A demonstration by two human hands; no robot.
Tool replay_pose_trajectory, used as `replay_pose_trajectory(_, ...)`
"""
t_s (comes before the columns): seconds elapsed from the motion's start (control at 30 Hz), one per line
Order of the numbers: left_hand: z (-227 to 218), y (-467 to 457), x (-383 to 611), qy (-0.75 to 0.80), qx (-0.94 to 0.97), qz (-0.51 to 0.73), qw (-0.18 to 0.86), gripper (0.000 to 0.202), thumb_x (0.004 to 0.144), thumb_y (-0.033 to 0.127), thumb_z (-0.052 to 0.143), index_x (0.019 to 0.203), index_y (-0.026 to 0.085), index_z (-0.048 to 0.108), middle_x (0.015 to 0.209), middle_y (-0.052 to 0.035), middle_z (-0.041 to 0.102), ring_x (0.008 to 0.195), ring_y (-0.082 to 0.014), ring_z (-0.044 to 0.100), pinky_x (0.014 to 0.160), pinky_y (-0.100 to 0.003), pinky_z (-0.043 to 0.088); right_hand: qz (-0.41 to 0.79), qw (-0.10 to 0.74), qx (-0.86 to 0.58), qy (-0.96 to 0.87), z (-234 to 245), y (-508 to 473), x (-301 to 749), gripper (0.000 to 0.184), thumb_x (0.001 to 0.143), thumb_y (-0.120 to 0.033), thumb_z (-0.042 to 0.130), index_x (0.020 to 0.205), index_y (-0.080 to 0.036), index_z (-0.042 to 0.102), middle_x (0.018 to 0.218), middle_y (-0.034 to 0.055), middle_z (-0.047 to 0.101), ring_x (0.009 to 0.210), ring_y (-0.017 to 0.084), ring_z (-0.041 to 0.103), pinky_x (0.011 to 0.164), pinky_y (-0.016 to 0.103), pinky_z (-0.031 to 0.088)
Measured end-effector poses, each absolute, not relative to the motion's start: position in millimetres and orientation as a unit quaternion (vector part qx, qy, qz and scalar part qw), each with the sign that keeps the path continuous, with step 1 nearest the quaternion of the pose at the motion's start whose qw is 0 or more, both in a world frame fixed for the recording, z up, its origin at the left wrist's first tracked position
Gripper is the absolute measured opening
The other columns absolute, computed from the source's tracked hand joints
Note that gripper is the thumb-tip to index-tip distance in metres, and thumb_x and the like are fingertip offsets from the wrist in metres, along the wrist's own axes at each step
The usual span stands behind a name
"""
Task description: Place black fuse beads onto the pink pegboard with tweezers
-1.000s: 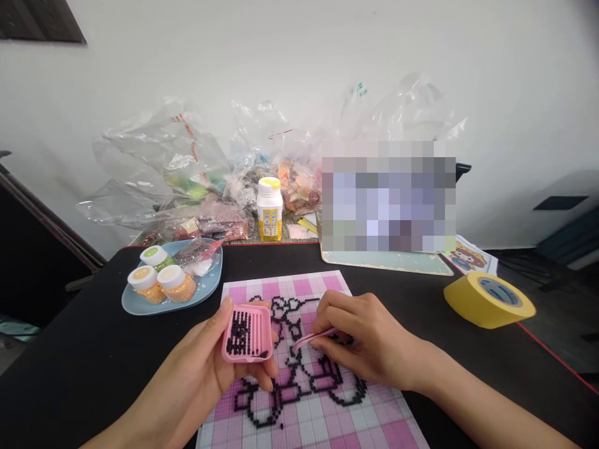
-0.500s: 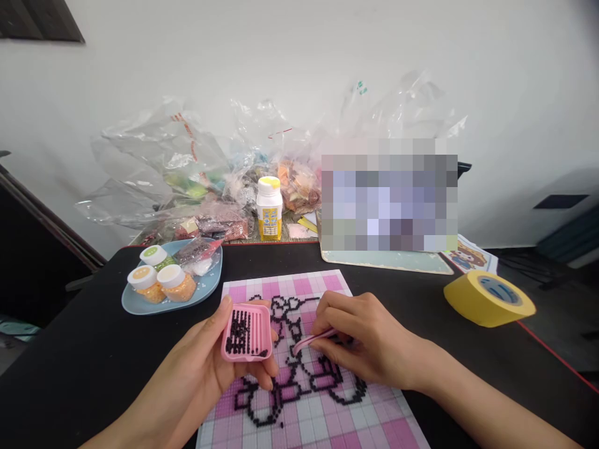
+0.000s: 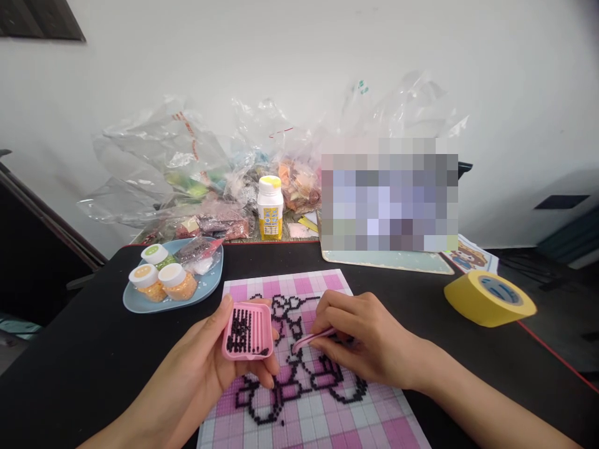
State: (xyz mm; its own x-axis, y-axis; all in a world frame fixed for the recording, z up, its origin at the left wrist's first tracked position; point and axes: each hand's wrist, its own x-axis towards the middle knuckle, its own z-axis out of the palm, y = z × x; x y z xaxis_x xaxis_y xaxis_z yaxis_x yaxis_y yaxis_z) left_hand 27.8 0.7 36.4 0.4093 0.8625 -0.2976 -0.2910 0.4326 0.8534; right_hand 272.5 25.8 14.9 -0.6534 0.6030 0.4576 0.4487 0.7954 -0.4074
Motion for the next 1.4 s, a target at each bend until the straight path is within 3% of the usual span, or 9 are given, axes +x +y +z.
replay_pose_trajectory(1.4,39.7,-0.5,28.0,0.389,0.362,0.391,0.751,0.049,0.100,0.042,0.039,0.079,0.016,0.075,0.079,-0.0093,0.078,0.069,-0.0204,0.069,0.067,-0.029,0.055,0.072,0.301,-0.283,-0.908,9.5,27.1,270.8,0.019,0.100,-0.028,0.049,0.094,-0.017,0.064,0.083,0.0034,0.062,0.064,0.011,0.057,0.053,0.023,0.040)
